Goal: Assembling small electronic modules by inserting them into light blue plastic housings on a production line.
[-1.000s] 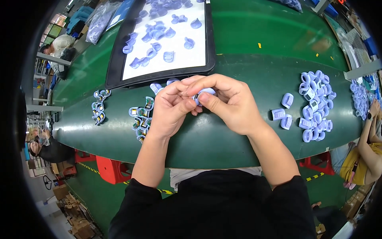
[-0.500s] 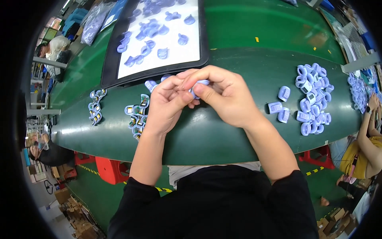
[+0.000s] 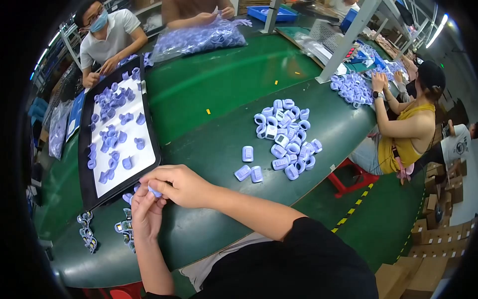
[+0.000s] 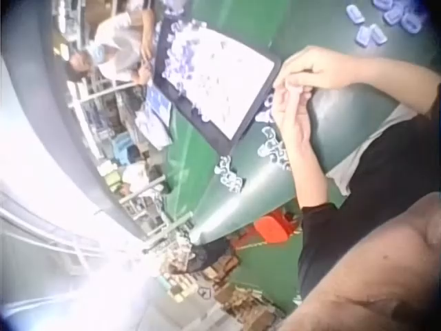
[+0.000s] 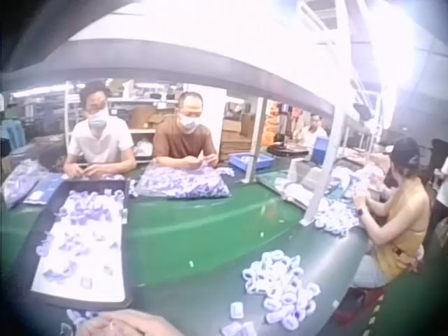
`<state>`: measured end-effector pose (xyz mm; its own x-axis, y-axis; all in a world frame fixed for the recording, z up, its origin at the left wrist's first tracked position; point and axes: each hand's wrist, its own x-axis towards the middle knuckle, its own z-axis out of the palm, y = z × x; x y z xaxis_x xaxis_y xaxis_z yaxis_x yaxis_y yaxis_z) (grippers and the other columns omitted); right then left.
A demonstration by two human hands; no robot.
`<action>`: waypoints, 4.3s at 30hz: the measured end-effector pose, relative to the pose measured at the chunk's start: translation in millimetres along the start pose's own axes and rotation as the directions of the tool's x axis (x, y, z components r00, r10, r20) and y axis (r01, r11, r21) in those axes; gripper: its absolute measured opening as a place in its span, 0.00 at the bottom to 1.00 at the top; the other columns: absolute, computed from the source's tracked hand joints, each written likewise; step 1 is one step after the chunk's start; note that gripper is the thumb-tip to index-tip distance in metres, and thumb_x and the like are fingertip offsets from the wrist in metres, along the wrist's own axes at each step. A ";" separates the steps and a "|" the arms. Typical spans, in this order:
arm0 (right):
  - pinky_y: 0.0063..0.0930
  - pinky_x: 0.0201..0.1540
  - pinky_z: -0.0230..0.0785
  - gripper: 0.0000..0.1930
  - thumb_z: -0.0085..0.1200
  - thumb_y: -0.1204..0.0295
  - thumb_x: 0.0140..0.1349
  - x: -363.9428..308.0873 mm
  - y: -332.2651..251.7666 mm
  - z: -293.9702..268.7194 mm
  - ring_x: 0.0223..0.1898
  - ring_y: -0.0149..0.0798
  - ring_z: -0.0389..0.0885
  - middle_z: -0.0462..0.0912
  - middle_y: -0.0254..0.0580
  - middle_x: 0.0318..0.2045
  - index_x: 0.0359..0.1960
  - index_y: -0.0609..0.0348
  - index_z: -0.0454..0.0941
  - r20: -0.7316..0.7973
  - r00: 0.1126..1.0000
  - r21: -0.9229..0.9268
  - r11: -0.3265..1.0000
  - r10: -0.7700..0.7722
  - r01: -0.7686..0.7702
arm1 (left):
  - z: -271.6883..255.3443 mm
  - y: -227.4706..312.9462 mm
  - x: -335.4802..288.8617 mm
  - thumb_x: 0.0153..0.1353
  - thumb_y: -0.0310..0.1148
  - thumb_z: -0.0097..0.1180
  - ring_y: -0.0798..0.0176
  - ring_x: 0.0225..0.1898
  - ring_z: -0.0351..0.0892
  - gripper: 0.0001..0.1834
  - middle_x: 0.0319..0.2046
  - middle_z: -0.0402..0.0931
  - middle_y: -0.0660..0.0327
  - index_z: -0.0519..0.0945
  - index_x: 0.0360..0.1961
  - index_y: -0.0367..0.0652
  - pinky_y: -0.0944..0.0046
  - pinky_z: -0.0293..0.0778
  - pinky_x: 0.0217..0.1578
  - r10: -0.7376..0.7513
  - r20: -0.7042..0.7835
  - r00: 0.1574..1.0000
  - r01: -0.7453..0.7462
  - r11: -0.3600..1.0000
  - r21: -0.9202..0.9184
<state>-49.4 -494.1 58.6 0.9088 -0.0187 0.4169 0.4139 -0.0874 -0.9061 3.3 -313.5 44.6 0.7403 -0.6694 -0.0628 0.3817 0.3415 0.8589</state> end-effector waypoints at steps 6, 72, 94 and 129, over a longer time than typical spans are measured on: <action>0.34 0.42 0.79 0.11 0.57 0.70 0.69 -1.8 -2.1 -4.8 0.38 0.44 0.88 0.88 0.52 0.39 0.43 0.66 0.85 -0.056 0.996 -0.064 0.995 0.067 -0.071 | 5.5 -4.5 7.0 0.72 0.37 0.57 0.64 0.38 0.84 0.16 0.40 0.82 0.56 0.78 0.49 0.33 0.67 0.83 0.42 -0.037 0.001 0.999 0.037 0.999 -0.017; 0.23 0.47 0.77 0.13 0.51 0.70 0.75 1.1 9.4 2.1 0.44 0.29 0.84 0.87 0.42 0.46 0.53 0.65 0.83 -0.006 0.995 0.135 0.986 0.101 -0.099 | -0.8 -3.7 5.7 0.67 0.30 0.63 0.59 0.38 0.88 0.13 0.38 0.86 0.50 0.76 0.48 0.36 0.64 0.85 0.37 0.030 0.102 0.994 -0.025 0.999 -0.048; 0.42 0.62 0.71 0.18 0.46 0.64 0.76 1.1 9.3 -8.1 0.60 0.46 0.77 0.75 0.60 0.61 0.58 0.65 0.74 0.193 0.977 0.472 0.864 0.092 -0.174 | 0.8 3.3 -2.0 0.65 0.21 0.62 0.62 0.33 0.87 0.09 0.33 0.85 0.51 0.74 0.42 0.37 0.66 0.84 0.33 0.294 0.147 0.944 -0.306 0.950 0.060; 0.39 0.51 0.74 0.14 0.61 0.74 0.62 -16.6 -27.7 56.2 0.49 0.52 0.80 0.79 0.49 0.49 0.50 0.61 0.78 0.320 0.932 -0.696 0.710 0.170 0.109 | -77.1 8.3 -131.1 0.65 0.51 0.60 0.31 0.74 0.50 0.35 0.72 0.57 0.38 0.71 0.69 0.49 0.35 0.47 0.72 0.498 -0.120 0.859 0.170 -0.057 0.984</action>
<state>-73.0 -435.4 72.8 0.9346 0.2862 0.2114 0.3558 -0.7569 -0.5482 -47.9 -172.1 20.8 0.8923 -0.3253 0.3131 -0.4399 -0.7824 0.4408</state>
